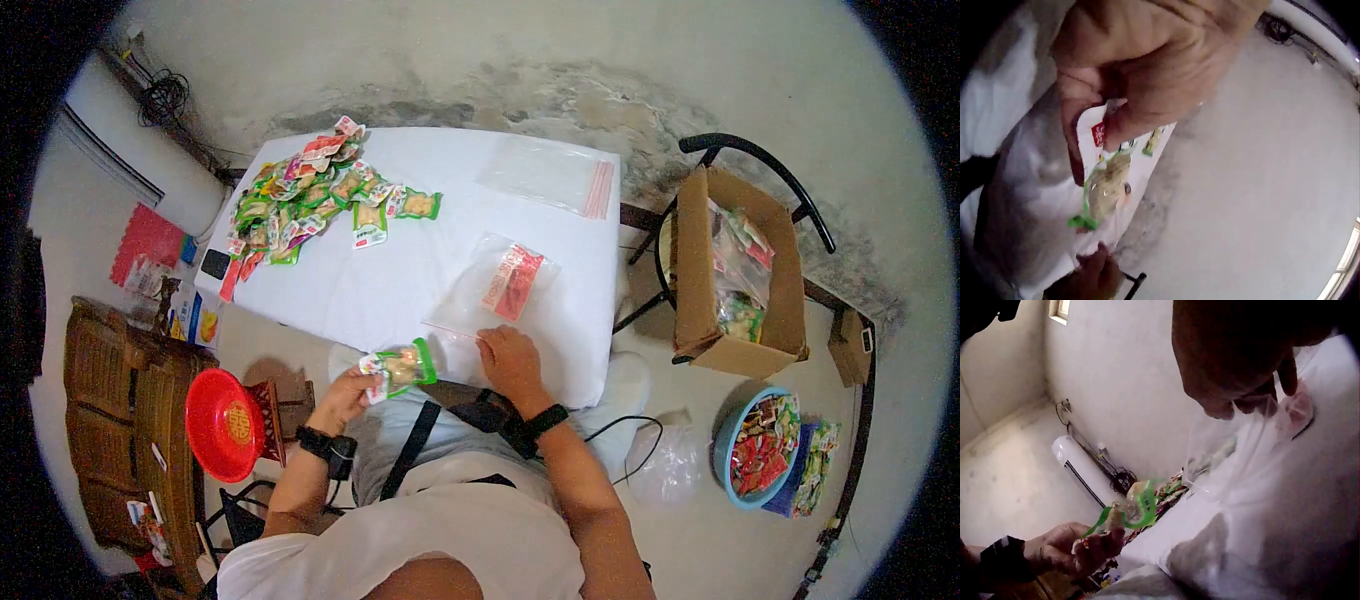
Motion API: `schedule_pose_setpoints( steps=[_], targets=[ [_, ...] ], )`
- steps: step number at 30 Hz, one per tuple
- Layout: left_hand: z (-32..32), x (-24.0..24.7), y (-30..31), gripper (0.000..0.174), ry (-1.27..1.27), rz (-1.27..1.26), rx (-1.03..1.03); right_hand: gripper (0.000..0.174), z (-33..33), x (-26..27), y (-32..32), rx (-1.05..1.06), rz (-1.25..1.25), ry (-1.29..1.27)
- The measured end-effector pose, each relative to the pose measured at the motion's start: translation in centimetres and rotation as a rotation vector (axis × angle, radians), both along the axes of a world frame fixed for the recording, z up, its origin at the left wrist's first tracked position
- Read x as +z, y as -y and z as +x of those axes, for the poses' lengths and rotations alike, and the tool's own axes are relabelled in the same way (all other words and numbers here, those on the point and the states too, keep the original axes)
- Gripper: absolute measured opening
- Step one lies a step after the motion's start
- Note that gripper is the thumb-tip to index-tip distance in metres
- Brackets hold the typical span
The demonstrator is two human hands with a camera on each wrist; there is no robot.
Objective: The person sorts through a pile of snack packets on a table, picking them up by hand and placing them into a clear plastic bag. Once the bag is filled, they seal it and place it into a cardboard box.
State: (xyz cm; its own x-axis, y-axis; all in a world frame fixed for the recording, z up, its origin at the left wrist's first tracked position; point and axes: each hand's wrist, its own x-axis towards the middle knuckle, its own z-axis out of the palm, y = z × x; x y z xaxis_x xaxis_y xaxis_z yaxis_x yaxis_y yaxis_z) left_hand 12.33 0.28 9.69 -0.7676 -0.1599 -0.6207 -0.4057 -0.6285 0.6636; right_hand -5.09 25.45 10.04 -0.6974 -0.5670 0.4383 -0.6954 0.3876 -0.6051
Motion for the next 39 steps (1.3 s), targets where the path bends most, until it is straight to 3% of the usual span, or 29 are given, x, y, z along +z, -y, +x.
schedule_pose_setpoints(
  steps=[5,6,9,10,17,22,24,27,28,30,34,36,37,39],
  targets=[
    [-2.2,-0.9,-4.2,0.030,-0.055,0.071,-0.014,0.010,-0.1,0.8,-0.1,-0.020,-0.018,-0.007],
    [-3.4,0.3,-6.0,0.028,-0.071,0.061,0.097,0.009,-0.1,1.2,-0.1,-0.014,-0.024,-0.003],
    [-5.3,0.5,-7.3,0.027,-0.150,0.086,0.101,0.008,-0.1,1.2,-0.2,-0.014,-0.028,-0.007],
    [-6.2,1.2,-8.4,0.026,-0.073,0.033,0.168,0.007,-0.1,1.0,-0.3,-0.014,-0.024,-0.014],
    [-11.4,-0.8,-11.7,0.021,-0.167,0.044,0.299,0.006,-0.1,0.8,-0.1,-0.012,-0.082,-0.147],
    [-15.3,-2.5,-12.2,0.030,-0.398,0.156,0.293,0.012,-0.5,0.5,-0.3,0.048,-0.084,-0.154],
    [-16.6,-0.3,-12.6,0.028,-0.263,0.114,0.332,0.011,-0.5,0.6,-0.5,0.048,-0.064,-0.151],
    [-19.5,-7.5,-10.5,0.027,-0.118,0.063,0.298,0.011,-0.5,0.8,-0.7,0.067,-0.036,-0.142],
    [-19.7,-6.7,-10.8,0.027,-0.121,0.065,0.300,0.011,-0.7,0.9,-0.7,0.083,-0.029,-0.140],
    [-19.6,-4.1,-11.8,0.025,-0.352,0.089,0.361,0.011,-0.5,0.9,-0.6,0.087,-0.050,-0.127],
    [-20.5,-3.5,-11.1,0.028,-0.282,0.085,0.371,0.010,-0.1,0.8,-0.6,0.089,-0.060,-0.127],
    [-21.0,-3.3,-10.8,0.034,-0.406,0.185,0.321,0.010,0.1,1.1,-0.7,0.084,-0.057,-0.114],
    [-21.5,-4.4,-10.5,0.034,-0.408,0.188,0.324,0.010,0.2,1.2,-0.7,0.078,-0.057,-0.102],
    [-22.6,-8.6,-9.0,0.046,-0.601,0.199,0.141,0.010,0.1,1.2,-0.9,0.077,-0.020,-0.085]
  ],
)
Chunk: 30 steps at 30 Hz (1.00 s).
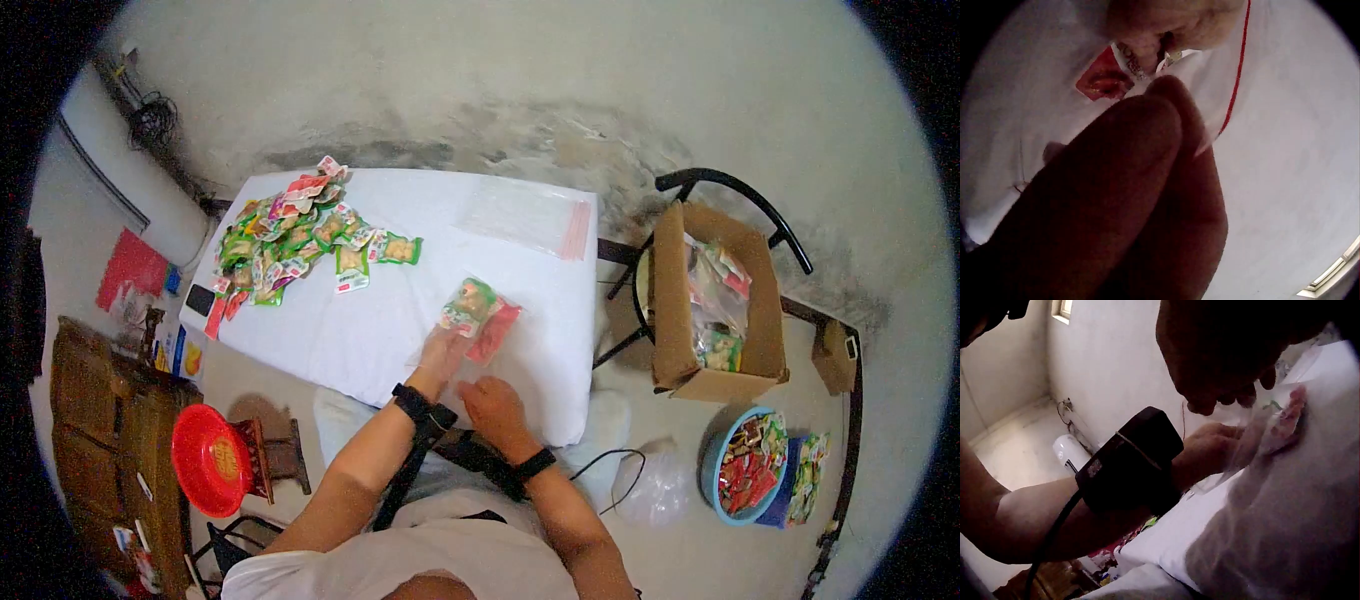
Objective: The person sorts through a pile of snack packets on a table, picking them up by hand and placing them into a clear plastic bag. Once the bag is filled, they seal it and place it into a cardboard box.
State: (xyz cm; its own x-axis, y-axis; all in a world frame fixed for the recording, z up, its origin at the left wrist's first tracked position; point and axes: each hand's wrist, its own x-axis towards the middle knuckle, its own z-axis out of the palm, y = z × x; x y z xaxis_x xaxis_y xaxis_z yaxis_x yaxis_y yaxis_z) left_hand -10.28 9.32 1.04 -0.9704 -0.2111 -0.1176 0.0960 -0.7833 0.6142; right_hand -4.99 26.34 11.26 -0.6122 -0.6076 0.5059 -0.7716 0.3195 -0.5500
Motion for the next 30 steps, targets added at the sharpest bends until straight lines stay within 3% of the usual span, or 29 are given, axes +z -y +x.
schedule_pose_setpoints(
  steps=[5,9,10,12,16,18,20,24,25,26,28,29,30],
  targets=[
    [0.3,-2.7,0.7,0.047,0.028,-0.699,-0.045,0.012,0.0,-0.8,0.5,-0.002,0.034,0.017],
    [2.1,-3.0,0.7,0.047,0.007,-1.413,-0.009,0.013,0.4,0.0,0.9,-0.023,0.071,0.059],
    [3.2,-2.1,0.6,0.047,0.013,-1.415,0.002,0.012,0.3,0.0,0.9,-0.022,0.072,0.059],
    [7.2,4.4,0.0,0.050,0.208,-0.014,-0.178,0.012,0.4,-0.1,1.0,-0.032,0.106,0.074],
    [12.6,5.6,3.2,0.041,0.328,-0.117,-0.266,0.011,0.4,-1.5,0.6,-0.042,0.162,0.074],
    [14.7,6.9,5.9,0.039,0.318,-0.173,-0.460,0.011,0.6,-1.2,0.6,-0.041,0.141,0.103],
    [15.3,7.6,8.9,0.032,0.397,-0.291,-0.448,0.011,0.6,-1.1,0.7,-0.044,0.120,0.130],
    [13.4,4.2,14.6,0.025,0.517,-0.879,-0.070,0.008,0.4,-1.3,0.8,-0.037,0.120,0.112],
    [12.6,3.5,15.5,0.027,0.553,-1.223,0.036,0.008,0.4,-1.3,0.8,-0.041,0.122,0.084],
    [12.0,4.0,15.5,0.027,0.550,-1.224,0.040,0.008,0.4,-1.1,0.8,-0.041,0.121,0.079],
    [10.6,4.9,15.3,0.033,0.393,-1.985,0.432,0.008,0.5,-0.6,0.8,-0.052,0.121,0.102],
    [9.7,5.2,16.1,0.042,0.368,-1.974,0.280,0.008,0.5,-0.7,0.6,-0.054,0.122,0.098],
    [9.1,5.4,16.2,0.042,0.364,-1.972,0.284,0.008,0.4,-0.9,0.5,-0.046,0.115,0.087]
  ],
)
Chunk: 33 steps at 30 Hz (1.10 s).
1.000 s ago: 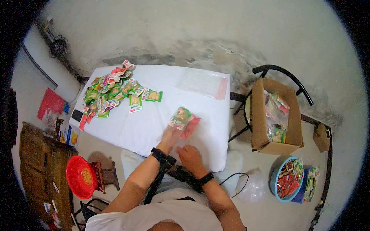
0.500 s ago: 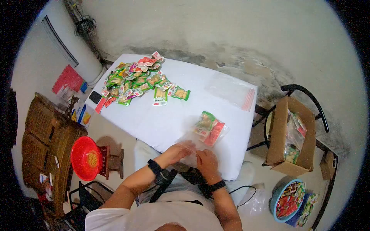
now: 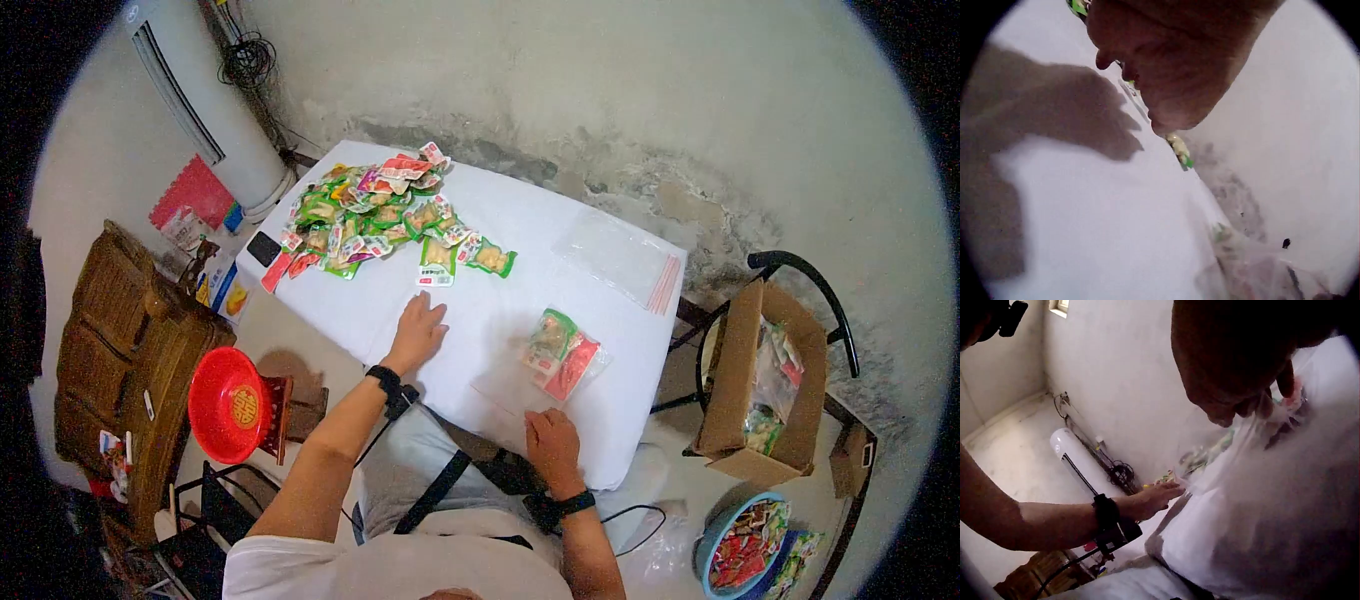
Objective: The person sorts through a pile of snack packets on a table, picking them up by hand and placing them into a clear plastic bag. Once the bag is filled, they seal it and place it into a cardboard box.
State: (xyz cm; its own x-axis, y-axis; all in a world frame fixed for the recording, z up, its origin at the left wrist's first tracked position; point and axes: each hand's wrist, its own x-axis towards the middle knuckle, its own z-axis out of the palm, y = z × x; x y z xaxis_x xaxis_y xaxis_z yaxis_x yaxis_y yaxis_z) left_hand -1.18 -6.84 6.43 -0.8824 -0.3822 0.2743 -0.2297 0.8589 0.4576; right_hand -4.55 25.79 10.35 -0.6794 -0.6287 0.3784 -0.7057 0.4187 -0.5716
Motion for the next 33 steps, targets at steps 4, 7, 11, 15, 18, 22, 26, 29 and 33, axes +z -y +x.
schedule_pose_setpoints(
  steps=[4,7,11,15,18,22,26,29,33],
  targets=[
    [-2.6,0.1,0.5,0.049,0.236,-0.163,0.120,0.009,-0.4,0.2,-0.3,0.027,0.019,0.022],
    [-4.2,-1.0,1.9,0.052,0.296,-0.185,0.142,0.009,-0.3,0.1,-0.7,0.028,-0.009,0.009],
    [-5.1,-1.3,3.3,0.056,0.311,-0.160,0.123,0.009,-0.1,0.4,-0.8,0.000,0.025,0.017],
    [-3.4,1.3,2.3,0.051,0.127,-0.091,0.038,0.008,-0.1,-0.1,-0.7,0.018,-0.033,0.034],
    [-0.3,2.4,0.5,0.043,-0.065,-0.075,-0.026,0.007,-0.2,-0.2,-0.6,0.029,-0.023,0.026],
    [5.1,2.7,-2.9,0.024,-0.085,0.128,-0.041,0.008,-0.3,-0.2,-0.3,0.030,-0.037,0.033],
    [8.2,1.4,-5.5,0.010,-0.183,0.348,0.013,0.008,-0.1,-0.1,-0.4,0.023,-0.043,0.042],
    [8.3,0.9,-4.8,0.020,-0.191,0.339,0.138,0.009,0.1,-0.2,-0.3,0.002,-0.095,0.019],
    [6.2,0.4,-4.8,0.047,0.047,0.096,0.320,0.009,0.0,-0.4,-0.1,0.012,-0.095,0.021]
  ],
)
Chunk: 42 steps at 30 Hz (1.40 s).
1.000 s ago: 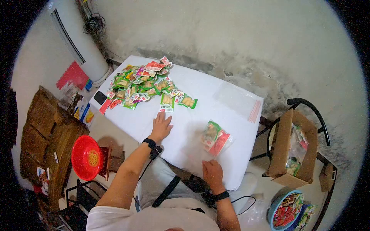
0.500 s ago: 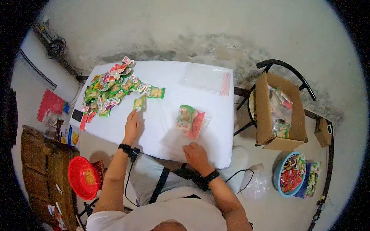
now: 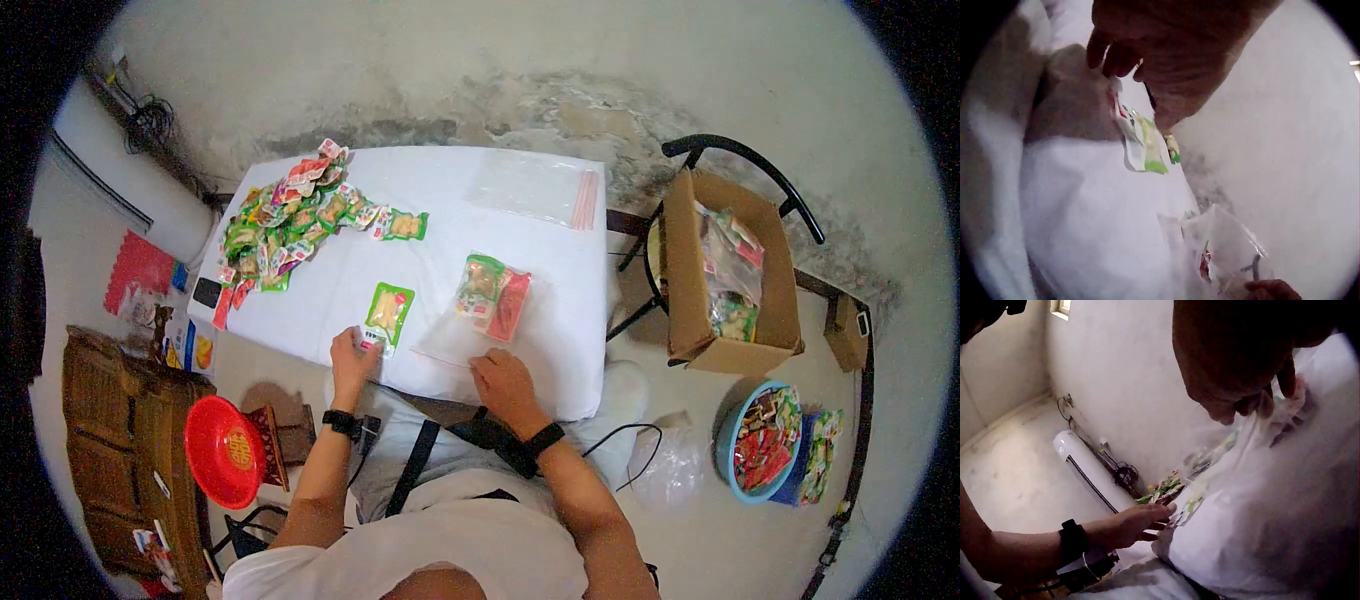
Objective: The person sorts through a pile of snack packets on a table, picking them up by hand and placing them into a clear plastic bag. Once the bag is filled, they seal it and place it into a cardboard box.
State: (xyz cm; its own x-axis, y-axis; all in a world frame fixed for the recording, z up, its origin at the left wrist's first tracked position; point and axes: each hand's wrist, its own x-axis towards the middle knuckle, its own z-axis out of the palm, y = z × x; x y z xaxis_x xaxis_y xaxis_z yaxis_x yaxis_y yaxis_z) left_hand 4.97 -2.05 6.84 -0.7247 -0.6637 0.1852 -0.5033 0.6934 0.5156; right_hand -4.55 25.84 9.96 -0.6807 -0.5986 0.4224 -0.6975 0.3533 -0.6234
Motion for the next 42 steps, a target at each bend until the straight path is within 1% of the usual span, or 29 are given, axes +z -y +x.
schedule_pose_setpoints(
  steps=[1,3,4,6,7,9,10,12,13,15,17,18,22,24,25,27,28,30,31,33,34,36,37,39,40,41,42],
  targets=[
    [-0.7,0.0,-0.1,0.047,-0.001,-0.002,-0.003,0.009,0.0,-0.1,0.0,0.008,-0.002,0.004],
    [-1.8,0.5,-0.5,0.057,0.196,-0.022,-0.013,0.008,0.2,0.4,0.2,-0.008,-0.006,-0.002],
    [-2.1,0.3,-0.3,0.057,0.195,-0.022,-0.015,0.008,0.4,0.5,0.3,-0.021,-0.008,-0.006],
    [-2.6,-0.2,0.0,0.054,0.128,0.103,0.029,0.008,0.4,0.5,0.3,-0.018,0.003,-0.007],
    [-2.7,-0.4,0.4,0.054,0.124,0.102,0.028,0.009,0.4,0.5,0.3,-0.015,0.013,-0.007],
    [-2.6,-0.5,1.5,0.051,0.218,0.434,0.069,0.009,0.4,0.4,0.3,-0.021,0.019,-0.007],
    [-2.3,-1.3,2.0,0.051,0.220,0.433,0.067,0.009,0.5,0.3,0.3,-0.025,0.027,-0.001],
    [-1.7,-2.1,2.3,0.046,0.103,0.510,-0.024,0.009,0.6,0.1,0.3,-0.037,0.032,0.006],
    [-1.5,-2.7,2.1,0.046,0.106,0.510,-0.017,0.010,0.7,0.0,0.3,-0.044,0.038,0.013],
    [-1.8,-0.4,-0.4,0.044,0.110,0.071,-0.043,0.009,0.6,-0.4,0.4,-0.026,0.040,0.017],
    [-2.4,1.2,-2.6,0.047,0.126,-0.021,-0.001,0.009,0.7,-0.5,0.8,0.002,0.039,0.018],
    [-2.7,0.7,-2.7,0.050,0.117,0.027,0.007,0.010,0.7,-0.3,0.8,-0.012,0.037,0.040],
    [-3.6,-0.4,-2.4,0.048,0.144,0.075,0.061,0.009,0.8,0.4,0.6,-0.038,0.043,0.034],
    [-3.9,-0.4,-2.3,0.041,0.150,0.046,0.094,0.009,0.7,0.3,0.6,-0.032,0.025,0.042],
    [-3.8,-0.4,-2.2,0.041,0.148,0.046,0.095,0.009,0.7,0.1,0.7,-0.023,0.008,0.052],
    [-3.5,-0.7,-1.7,0.028,-0.058,0.507,0.128,0.009,0.5,-0.4,0.7,-0.023,0.008,0.047],
    [-3.3,-1.2,-1.5,0.028,-0.057,0.508,0.122,0.008,0.5,-0.6,0.6,-0.026,0.009,0.047],
    [-2.7,-2.4,-0.6,0.024,-0.279,0.817,0.129,0.008,0.5,-0.7,0.5,-0.028,0.000,0.055],
    [-1.9,-2.4,-0.1,0.024,-0.276,0.817,0.124,0.008,0.5,-0.8,0.5,-0.024,-0.011,0.061],
    [0.2,-0.8,0.5,0.026,-0.301,1.047,0.121,0.009,0.6,-0.6,0.6,-0.032,-0.026,0.045],
    [1.3,0.0,0.7,0.026,-0.295,1.048,0.121,0.009,0.7,-0.4,0.6,-0.036,-0.040,0.029],
    [3.5,1.8,0.9,0.030,-0.438,1.272,0.224,0.009,0.7,-0.2,0.5,-0.038,-0.026,0.039],
    [4.6,2.7,0.8,0.030,-0.436,1.272,0.228,0.009,0.6,-0.2,0.6,-0.035,-0.013,0.045],
    [6.8,4.0,0.9,0.027,-0.409,1.342,0.141,0.009,0.7,-0.2,0.7,-0.038,-0.026,0.050],
    [8.3,2.6,1.9,0.027,-0.405,1.378,0.028,0.009,0.8,-0.2,0.8,-0.044,-0.039,0.052],
    [8.7,3.3,1.0,0.027,-0.405,1.378,0.032,0.009,0.9,-0.1,0.8,-0.041,-0.038,0.054],
    [8.9,4.7,-0.5,0.028,-0.364,1.451,0.066,0.009,0.9,0.2,0.8,-0.044,-0.054,0.058]
  ],
)
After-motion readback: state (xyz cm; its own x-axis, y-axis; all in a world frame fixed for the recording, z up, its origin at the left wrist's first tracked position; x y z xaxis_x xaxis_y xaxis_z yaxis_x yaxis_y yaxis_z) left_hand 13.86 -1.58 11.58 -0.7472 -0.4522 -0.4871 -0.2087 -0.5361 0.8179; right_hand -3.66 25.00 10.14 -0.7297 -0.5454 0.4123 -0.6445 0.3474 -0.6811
